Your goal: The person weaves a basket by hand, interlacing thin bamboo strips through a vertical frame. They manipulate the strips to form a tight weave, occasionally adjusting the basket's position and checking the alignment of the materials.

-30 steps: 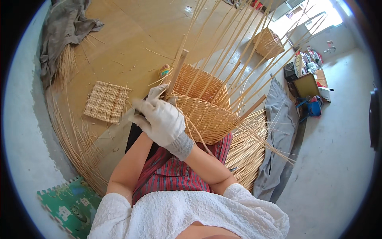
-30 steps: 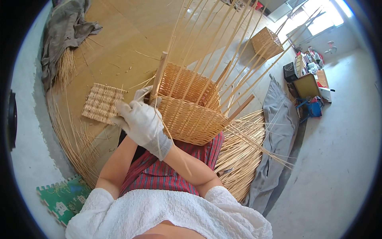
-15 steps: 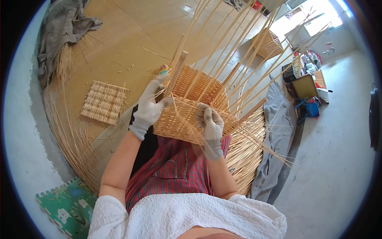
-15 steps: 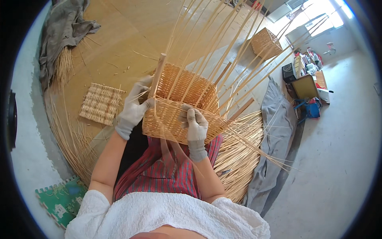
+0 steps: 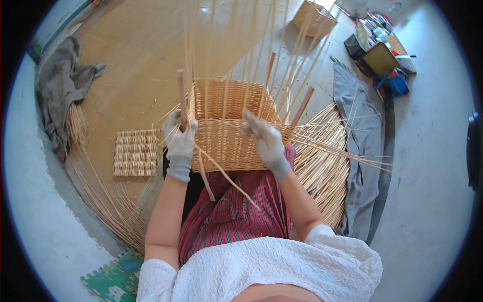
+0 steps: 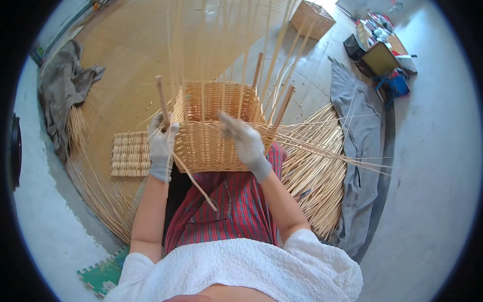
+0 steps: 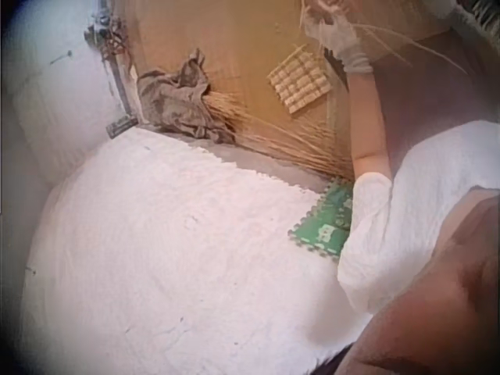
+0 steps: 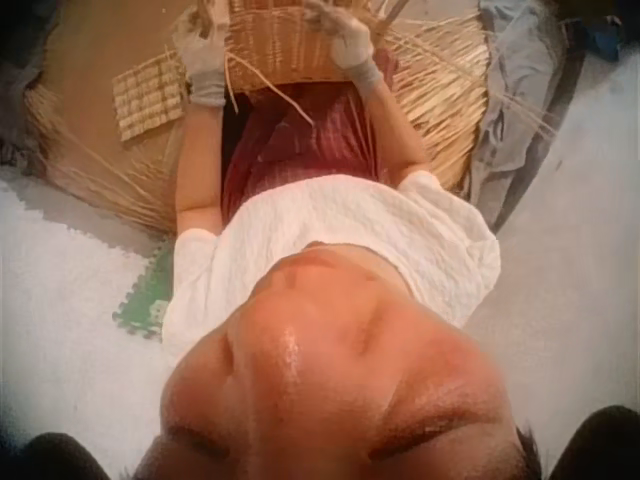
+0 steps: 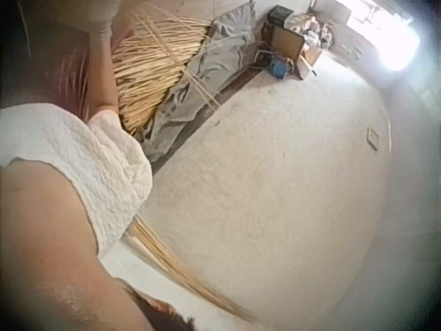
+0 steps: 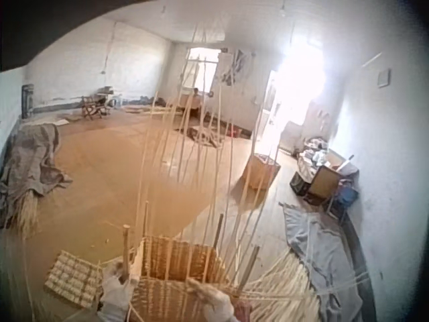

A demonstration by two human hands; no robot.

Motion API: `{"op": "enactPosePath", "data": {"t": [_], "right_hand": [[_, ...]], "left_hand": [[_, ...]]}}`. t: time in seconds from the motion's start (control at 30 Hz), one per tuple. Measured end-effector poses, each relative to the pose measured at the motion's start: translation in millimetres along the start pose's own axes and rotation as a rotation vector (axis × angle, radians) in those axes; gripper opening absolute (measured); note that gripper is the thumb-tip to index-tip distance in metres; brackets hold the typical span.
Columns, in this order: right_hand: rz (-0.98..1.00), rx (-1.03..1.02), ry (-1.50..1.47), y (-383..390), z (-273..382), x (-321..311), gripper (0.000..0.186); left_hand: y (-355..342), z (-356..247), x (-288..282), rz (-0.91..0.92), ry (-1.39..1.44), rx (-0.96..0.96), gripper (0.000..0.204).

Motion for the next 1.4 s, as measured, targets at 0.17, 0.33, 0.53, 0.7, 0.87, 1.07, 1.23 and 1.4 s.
{"op": "enactPosePath", "data": {"t": [0.17, 0.33, 0.53, 0.7, 0.87, 1.07, 1.23, 1.4], "right_hand": [[-0.613, 0.357, 0.151, 170.4, -49.3, -147.2, 0.037], [-0.693, 0.641, 0.026, 222.5, -75.3, -165.4, 0.029], [-0.578, 0.566, 0.319, 169.2, -80.1, -106.6, 0.035], [-0.578, 0.48, 0.298, 171.3, -79.0, -106.2, 0.034], [-0.621, 0.39, 0.219, 178.5, -82.1, -107.2, 0.029], [-0.445, 0.764, 0.062, 159.7, -110.1, -125.8, 0.024], [-0.204, 0.293, 0.316, 65.3, -27.3, -113.9, 0.024], [-0.291, -0.044, 0.429, -24.2, 61.3, -114.9, 0.019]], "left_hand": [[54.4, 10.4, -14.7, -0.305, -0.011, -0.048, 0.029], [98.1, -117.5, 54.0, 0.207, -0.163, 0.487, 0.015], [104.8, -175.4, 134.8, 0.26, -0.532, 0.822, 0.048], [90.7, -165.8, 180.9, 0.419, -0.677, 0.771, 0.084], [82.4, -163.2, 191.4, 0.481, -0.716, 0.593, 0.107], [56.8, -162.3, 163.5, 0.409, -0.846, 0.634, 0.118], [-14.6, -142.1, 61.0, 0.358, -0.613, 0.474, 0.108], [-55.8, -126.5, -32.7, 0.425, -0.008, 0.325, 0.082]]}}
Point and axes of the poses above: each hand's wrist, its own y-axis away from the middle knuckle, its own x-axis out of the palm, z = x × y, the point moved 7 cm from there along -y, towards the middle knuckle, and after that the axes turned 5 degrees about -y, right-handed, at the moved point
